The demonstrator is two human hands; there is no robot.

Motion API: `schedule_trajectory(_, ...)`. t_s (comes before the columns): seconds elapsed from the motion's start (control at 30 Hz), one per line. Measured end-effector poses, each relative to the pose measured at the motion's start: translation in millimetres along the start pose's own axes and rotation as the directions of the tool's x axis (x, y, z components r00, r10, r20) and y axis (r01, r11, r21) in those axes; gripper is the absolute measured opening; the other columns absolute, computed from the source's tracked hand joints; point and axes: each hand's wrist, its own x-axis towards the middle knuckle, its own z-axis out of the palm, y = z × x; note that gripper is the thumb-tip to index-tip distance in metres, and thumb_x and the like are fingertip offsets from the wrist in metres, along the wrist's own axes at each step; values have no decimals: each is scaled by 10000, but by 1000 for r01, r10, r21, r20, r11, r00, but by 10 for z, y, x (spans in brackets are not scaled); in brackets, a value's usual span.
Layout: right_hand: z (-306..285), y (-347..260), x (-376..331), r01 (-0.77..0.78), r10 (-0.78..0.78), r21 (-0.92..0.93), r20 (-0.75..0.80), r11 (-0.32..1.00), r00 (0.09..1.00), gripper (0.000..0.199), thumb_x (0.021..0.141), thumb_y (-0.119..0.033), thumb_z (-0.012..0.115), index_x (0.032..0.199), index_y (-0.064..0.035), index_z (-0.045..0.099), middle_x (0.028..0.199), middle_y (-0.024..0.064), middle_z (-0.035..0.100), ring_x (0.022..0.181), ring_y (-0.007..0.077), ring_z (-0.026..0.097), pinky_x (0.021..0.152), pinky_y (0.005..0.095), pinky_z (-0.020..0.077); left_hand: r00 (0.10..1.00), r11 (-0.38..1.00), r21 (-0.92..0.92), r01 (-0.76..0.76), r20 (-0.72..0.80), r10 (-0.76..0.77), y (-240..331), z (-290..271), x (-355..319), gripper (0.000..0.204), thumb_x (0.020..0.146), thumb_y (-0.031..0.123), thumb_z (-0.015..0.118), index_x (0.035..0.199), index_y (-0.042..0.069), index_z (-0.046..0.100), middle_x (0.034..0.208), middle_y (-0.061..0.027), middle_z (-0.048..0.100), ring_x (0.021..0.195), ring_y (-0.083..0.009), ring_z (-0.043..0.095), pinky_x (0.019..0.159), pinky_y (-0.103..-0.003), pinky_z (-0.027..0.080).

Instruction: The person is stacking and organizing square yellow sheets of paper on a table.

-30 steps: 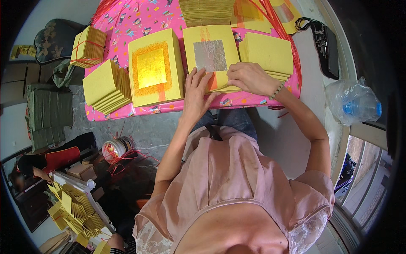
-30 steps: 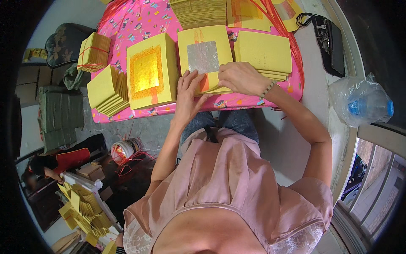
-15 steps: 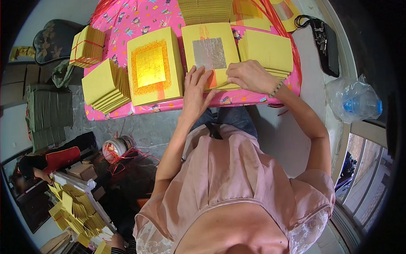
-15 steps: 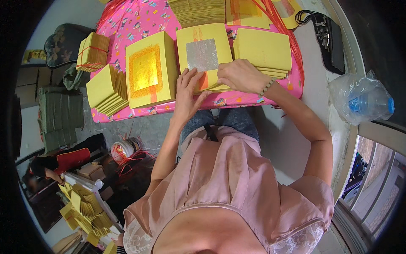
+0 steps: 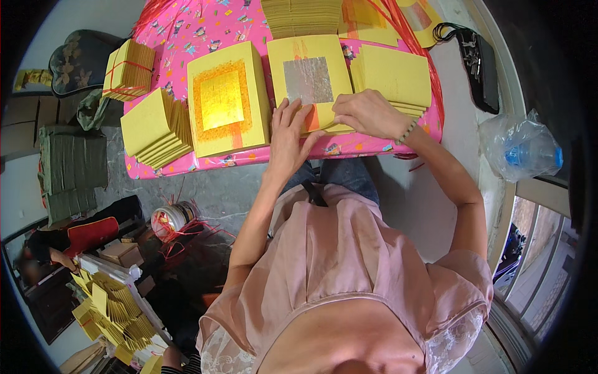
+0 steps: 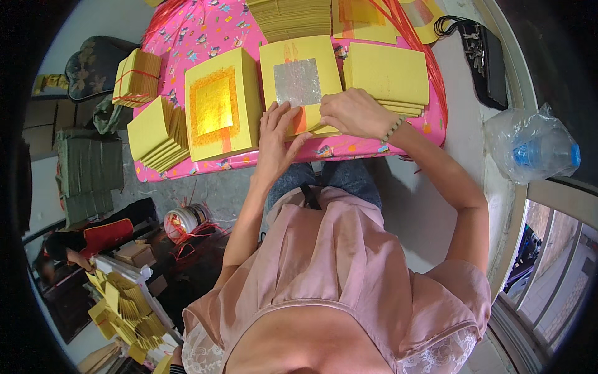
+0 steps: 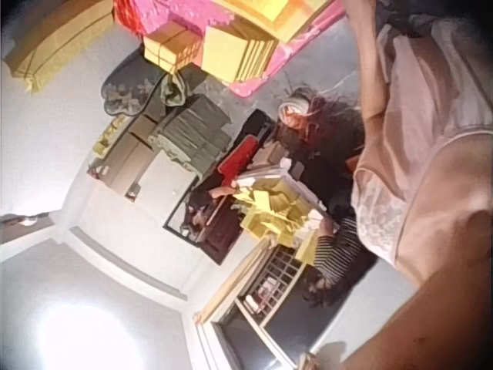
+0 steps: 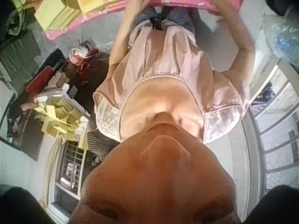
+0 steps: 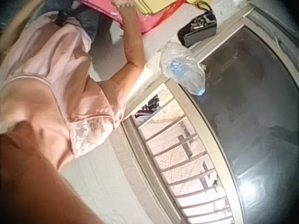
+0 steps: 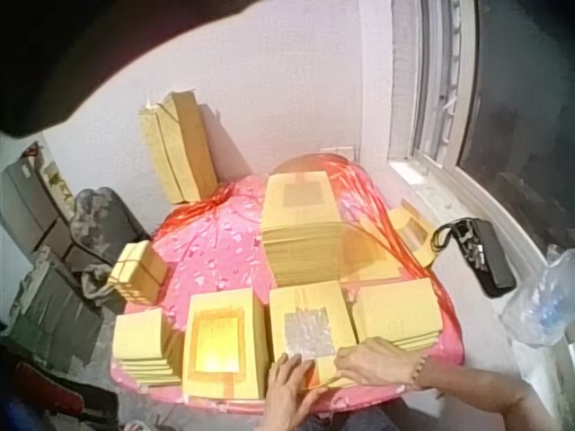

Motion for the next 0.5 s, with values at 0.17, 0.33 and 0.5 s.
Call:
schedule_trajectory(0.17, 59, 24, -81, -3, 5, 37, -49, 999, 999, 199, 903, -207, 631, 1001, -34, 638, 972, 125, 638, 840, 351, 645, 715, 449, 515, 999, 985, 168, -44, -15, 47, 10, 38, 66, 524, 853, 273, 721, 1304, 52, 571, 1350, -190, 528, 1310, -420, 422, 1120, -548, 309)
schedule_trajectory(0.33, 165, -168, -87, 42, -56, -70, -209, 997, 976, 185, 891, -165, 625, 1037, -53, 613, 947, 140, 637, 820, 326, 655, 696, 445, 514, 994, 934, 348, -85, 90, 57, 86, -103, 179, 390, 918, 294, 639, 1242, 79, 609, 1259, -147, 609, 1220, -350, 533, 1097, -529, 348)
schedule_trajectory(0.5, 6, -72, 46, -22, 12, -39, -245, 999, 970, 154, 915, -137, 591, 1038, -45, 599, 866, 150, 629, 752, 366, 641, 647, 455, 511, 969, 960, 278, -2, 237, -67, 220, -341, 410, 367, 922, 241, 633, 1256, 94, 600, 1275, -164, 590, 1241, -355, 514, 1099, -528, 342)
